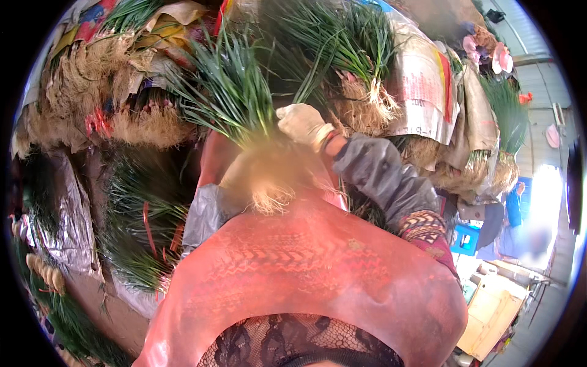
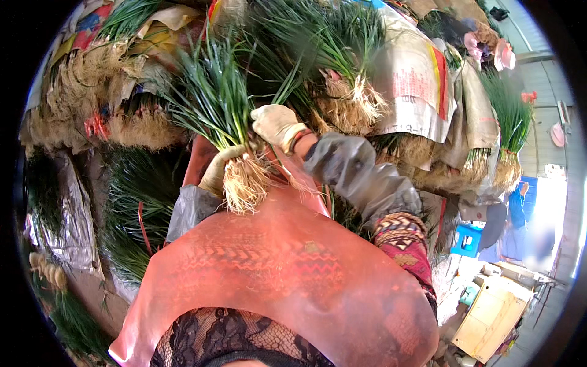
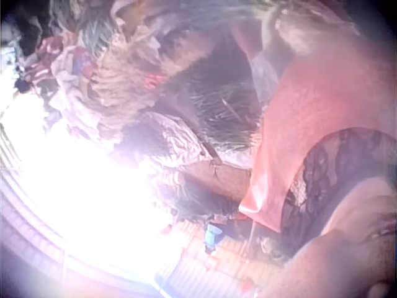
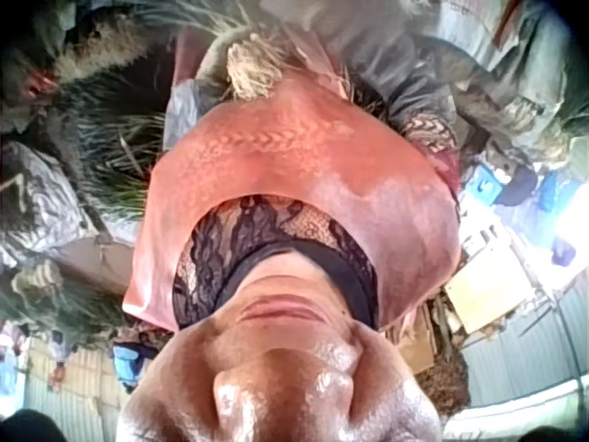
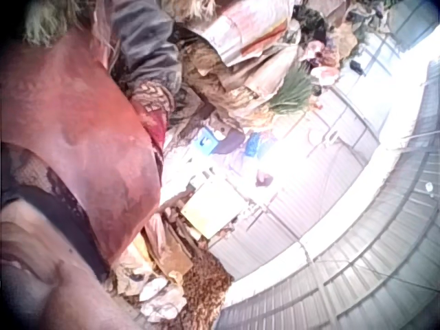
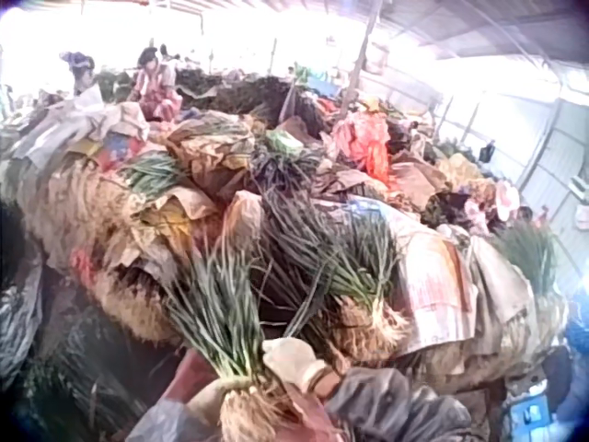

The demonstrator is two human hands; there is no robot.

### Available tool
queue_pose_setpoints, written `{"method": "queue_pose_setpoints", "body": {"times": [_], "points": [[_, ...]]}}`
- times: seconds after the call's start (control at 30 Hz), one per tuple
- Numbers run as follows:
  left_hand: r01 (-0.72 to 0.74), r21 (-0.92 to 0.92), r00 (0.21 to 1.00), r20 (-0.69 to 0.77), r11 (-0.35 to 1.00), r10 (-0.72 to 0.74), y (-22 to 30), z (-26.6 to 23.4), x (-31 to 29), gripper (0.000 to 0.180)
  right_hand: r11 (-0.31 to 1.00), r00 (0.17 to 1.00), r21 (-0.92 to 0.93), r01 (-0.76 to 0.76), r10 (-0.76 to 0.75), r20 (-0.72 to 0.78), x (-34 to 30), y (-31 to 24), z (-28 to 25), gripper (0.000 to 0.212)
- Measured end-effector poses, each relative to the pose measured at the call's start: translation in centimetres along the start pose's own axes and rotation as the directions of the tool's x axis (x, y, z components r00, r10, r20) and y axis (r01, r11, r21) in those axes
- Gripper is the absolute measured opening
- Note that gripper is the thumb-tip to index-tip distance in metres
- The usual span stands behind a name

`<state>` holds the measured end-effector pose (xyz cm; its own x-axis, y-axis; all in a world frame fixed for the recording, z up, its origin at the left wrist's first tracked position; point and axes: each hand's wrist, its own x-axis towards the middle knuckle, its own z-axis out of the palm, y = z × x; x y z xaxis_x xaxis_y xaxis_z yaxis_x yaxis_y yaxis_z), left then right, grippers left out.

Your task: The person, wearing gloves and an apron, sorts and cleans bundles of green onions by hand, removing outer layers and roots before placing them into stacks on the floor.

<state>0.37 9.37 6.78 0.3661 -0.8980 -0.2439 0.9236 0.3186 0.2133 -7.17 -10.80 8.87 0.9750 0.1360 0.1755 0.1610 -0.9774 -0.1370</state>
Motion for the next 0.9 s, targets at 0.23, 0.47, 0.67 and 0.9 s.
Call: {"method": "queue_pose_setpoints", "body": {"times": [0.23,0.47,0.67,0.9], "points": [[-0.139,-0.026,0.987,0.075,0.990,0.140,0.6,-1.2,-2.2,0.025,0.578,0.585,-0.111,-0.809,0.771,-0.253,-10.8,7.3,-5.2,0.023],[-0.322,0.004,0.938,0.139,0.947,0.318,-0.7,0.2,-1.4,0.030,0.645,0.642,0.057,-0.762,0.741,0.198,-9.5,-4.4,-4.1,0.029],[-0.011,-0.136,0.959,0.278,0.991,0.049,0.0,-0.2,-3.7,0.045,0.169,0.680,0.780,-0.602,0.620,0.391,-6.5,-1.9,2.4,0.030],[0.124,0.087,0.917,-0.390,0.988,-0.081,-1.5,1.9,-6.0,0.044,-0.099,0.776,0.974,-0.205,0.590,0.224,-3.4,-5.4,-2.8,0.025]]}}
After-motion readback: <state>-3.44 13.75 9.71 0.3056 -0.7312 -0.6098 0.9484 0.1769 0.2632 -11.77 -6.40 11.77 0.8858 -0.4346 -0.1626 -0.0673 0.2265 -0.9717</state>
